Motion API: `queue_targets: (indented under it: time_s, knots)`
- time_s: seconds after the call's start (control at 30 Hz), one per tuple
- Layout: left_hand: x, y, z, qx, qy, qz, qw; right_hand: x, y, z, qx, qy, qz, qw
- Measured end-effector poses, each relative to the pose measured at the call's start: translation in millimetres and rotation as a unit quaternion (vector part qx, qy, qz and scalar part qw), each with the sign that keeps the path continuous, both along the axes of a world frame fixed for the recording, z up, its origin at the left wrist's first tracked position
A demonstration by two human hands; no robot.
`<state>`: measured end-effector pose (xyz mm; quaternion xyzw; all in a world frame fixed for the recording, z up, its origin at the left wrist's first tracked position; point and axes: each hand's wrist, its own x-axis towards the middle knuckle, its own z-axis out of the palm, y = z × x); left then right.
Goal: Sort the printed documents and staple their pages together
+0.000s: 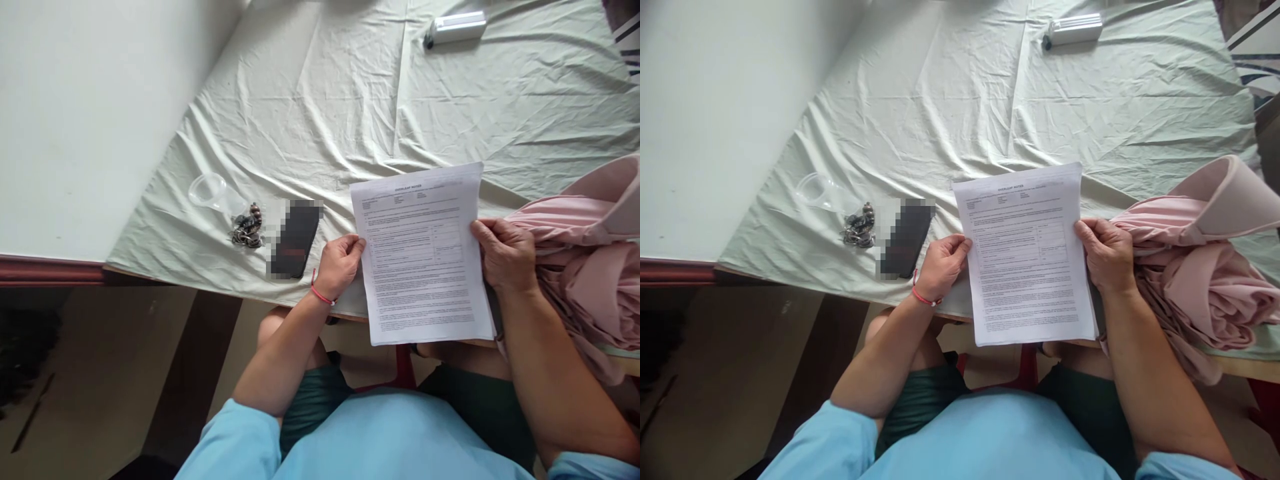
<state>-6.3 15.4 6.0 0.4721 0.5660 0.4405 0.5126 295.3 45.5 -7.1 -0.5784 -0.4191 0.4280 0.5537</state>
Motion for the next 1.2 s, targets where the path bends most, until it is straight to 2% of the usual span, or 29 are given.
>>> queue_targets:
  time_s: [0.33,0.73,1.2]
  knots:
    - [-1.0,0.2,-3.2,-0.037,-0.027,-0.002,0.999,0.4,-0.5,0.6,-0.004,0.018,0.025,1.0]
    - [2.0,0.2,16.5,-0.054,-0.067,-0.013,0.996,1.8,0.1,-3.1,0.0,0.024,0.025,0.999]
    - [2.4,0.6,17.1,-0.074,-0.067,-0.014,0.995,1.5,0.4,-2.7,-0.013,-0.001,0.012,1.0]
